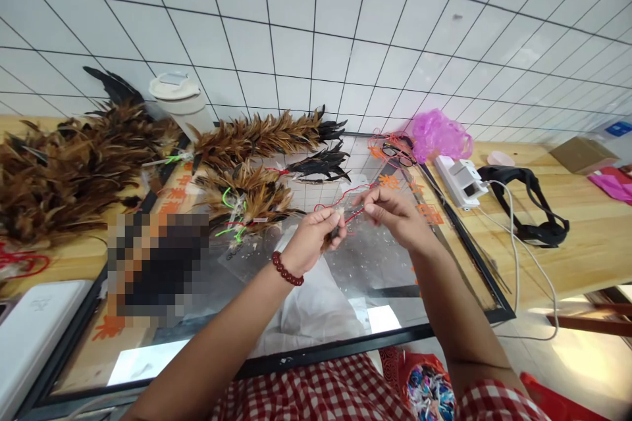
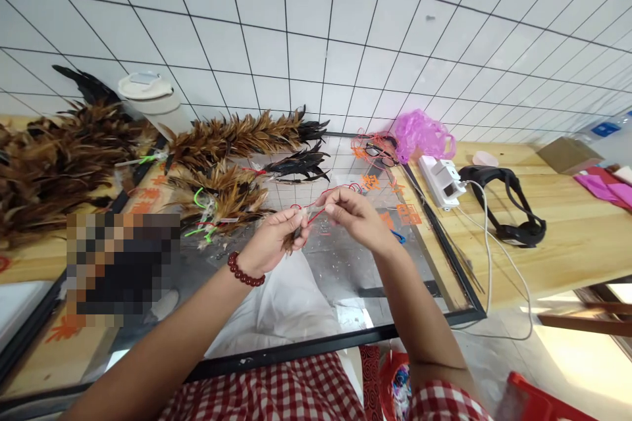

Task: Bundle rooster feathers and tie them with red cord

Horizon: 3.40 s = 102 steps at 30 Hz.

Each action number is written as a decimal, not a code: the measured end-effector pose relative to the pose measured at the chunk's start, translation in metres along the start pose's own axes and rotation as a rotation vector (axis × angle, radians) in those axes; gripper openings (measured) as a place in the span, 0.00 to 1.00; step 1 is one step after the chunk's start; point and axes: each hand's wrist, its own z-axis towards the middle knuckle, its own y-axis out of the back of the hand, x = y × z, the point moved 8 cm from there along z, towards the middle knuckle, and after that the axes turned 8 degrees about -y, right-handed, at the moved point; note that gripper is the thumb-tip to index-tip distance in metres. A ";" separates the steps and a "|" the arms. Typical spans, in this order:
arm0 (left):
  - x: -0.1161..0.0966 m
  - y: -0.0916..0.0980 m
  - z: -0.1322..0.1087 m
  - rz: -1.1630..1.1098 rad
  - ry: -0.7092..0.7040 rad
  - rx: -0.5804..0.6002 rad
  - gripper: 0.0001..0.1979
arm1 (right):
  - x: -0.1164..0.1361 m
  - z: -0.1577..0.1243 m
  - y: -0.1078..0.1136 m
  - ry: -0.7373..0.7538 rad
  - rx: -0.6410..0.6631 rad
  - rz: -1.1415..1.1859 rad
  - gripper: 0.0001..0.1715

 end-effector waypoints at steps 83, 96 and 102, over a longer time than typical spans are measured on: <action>0.002 0.052 -0.008 0.104 -0.223 -0.372 0.13 | -0.054 0.009 -0.053 0.041 -0.053 -0.041 0.16; 0.017 0.039 -0.003 -0.147 0.019 -0.117 0.09 | -0.054 0.008 -0.025 -0.012 -0.158 -0.102 0.16; 0.000 0.031 -0.003 0.454 -0.198 0.014 0.09 | -0.021 -0.002 -0.032 0.225 -0.135 -0.302 0.11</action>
